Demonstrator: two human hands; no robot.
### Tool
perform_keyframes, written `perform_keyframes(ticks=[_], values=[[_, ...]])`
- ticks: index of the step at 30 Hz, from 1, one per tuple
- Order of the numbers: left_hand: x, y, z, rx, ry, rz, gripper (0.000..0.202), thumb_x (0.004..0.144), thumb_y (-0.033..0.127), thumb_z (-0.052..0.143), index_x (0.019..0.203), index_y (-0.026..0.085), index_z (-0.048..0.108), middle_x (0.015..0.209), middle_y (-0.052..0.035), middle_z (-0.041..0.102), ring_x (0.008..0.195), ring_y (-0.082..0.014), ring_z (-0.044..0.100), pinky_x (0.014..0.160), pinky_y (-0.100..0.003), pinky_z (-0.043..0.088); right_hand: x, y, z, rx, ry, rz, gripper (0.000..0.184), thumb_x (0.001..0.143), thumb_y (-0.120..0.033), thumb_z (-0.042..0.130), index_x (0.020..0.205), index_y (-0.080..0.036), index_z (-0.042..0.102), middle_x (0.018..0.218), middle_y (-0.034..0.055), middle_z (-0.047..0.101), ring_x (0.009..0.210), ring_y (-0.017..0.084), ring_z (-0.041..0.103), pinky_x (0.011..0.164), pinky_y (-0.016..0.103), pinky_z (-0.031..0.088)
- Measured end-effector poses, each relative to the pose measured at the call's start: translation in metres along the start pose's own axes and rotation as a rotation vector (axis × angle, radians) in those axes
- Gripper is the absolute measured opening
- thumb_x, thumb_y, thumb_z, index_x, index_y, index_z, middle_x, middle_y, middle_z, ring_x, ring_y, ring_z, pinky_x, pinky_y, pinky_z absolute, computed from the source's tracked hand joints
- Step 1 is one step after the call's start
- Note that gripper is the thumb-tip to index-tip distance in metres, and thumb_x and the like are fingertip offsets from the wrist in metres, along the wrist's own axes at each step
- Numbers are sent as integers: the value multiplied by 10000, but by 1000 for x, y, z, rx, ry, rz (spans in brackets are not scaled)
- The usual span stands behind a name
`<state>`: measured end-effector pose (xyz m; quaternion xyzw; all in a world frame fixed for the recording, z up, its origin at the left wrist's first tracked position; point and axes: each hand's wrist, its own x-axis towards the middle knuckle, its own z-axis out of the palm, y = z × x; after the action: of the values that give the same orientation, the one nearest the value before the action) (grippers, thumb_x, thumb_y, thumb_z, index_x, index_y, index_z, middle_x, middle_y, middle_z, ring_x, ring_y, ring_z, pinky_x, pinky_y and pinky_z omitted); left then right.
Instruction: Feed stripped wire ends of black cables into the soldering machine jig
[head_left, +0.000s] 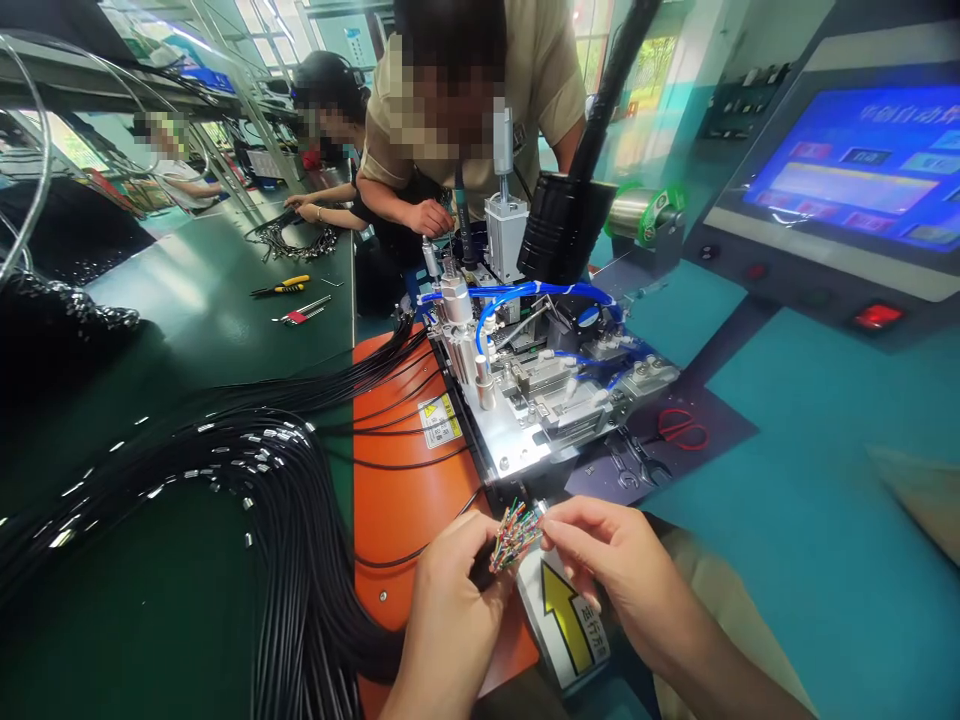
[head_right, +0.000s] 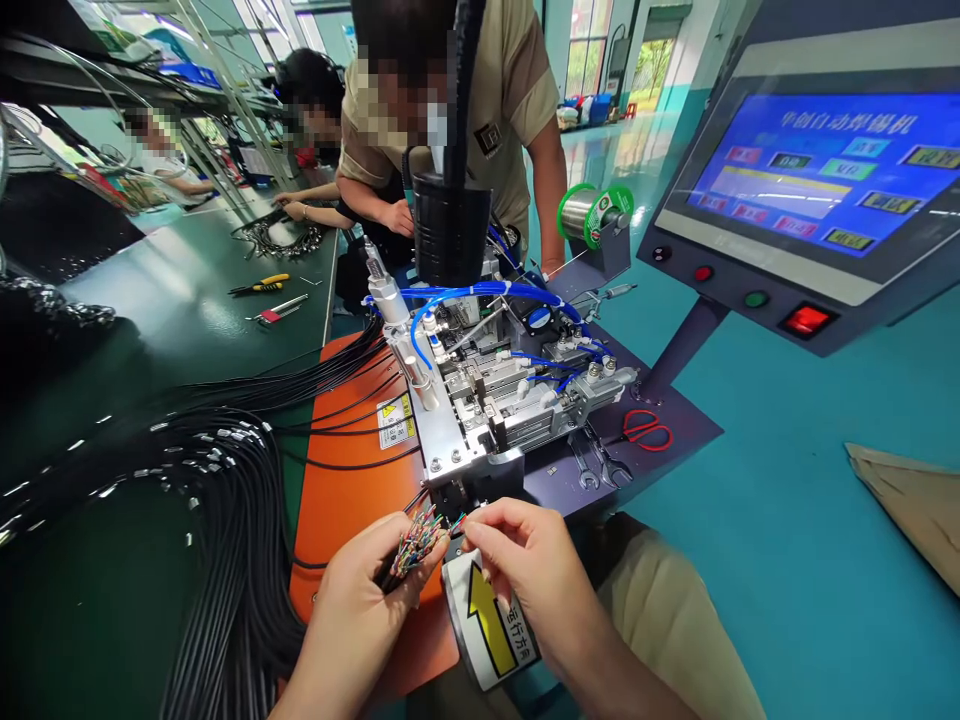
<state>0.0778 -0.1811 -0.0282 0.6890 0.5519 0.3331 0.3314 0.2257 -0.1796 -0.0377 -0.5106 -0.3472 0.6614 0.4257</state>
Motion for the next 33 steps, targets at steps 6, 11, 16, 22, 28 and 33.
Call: perform_keyframes(ticks=[6,11,16,22,28,33], values=[[0,1,1,13,-19,-8,237,780,276,552,573,169,512,556,35,429,504,-113,385,457,-190,275,-1,1,1,26,-16,1,267,680,-381,632,607,-126,597,470,-42,427,418,61,321,381,184,201],[-1,2,2,34,-26,9,227,776,261,547,572,167,522,555,30,439,513,-116,403,470,-187,288,-1,-1,2,16,-12,31,261,651,-373,636,606,-119,599,443,-56,394,402,49,272,385,189,150],[-1,1,3,53,-16,18,203,776,244,544,587,169,537,559,26,454,514,-118,419,470,-186,298,0,-4,1,-32,-13,41,248,651,-374,612,614,-129,615,415,-68,362,382,53,240,384,202,145],[-1,-1,4,36,16,3,233,789,247,534,570,174,502,562,21,475,515,-122,432,480,-192,322,-2,5,-1,-523,-4,-364,237,775,-230,485,613,-160,644,611,33,585,570,151,500,520,251,342],[3,-2,3,-109,-65,-58,235,826,328,504,671,165,571,678,-18,545,670,-171,533,602,-232,402,-6,14,0,-747,22,-614,258,847,-158,408,697,-162,618,678,45,579,635,164,527,591,261,370],[5,-1,3,-165,-122,-117,293,831,371,486,646,151,549,692,-30,534,668,-175,517,595,-247,391,-2,1,-5,-580,5,-384,204,824,-259,488,672,-178,598,693,24,580,661,165,538,584,245,376]])
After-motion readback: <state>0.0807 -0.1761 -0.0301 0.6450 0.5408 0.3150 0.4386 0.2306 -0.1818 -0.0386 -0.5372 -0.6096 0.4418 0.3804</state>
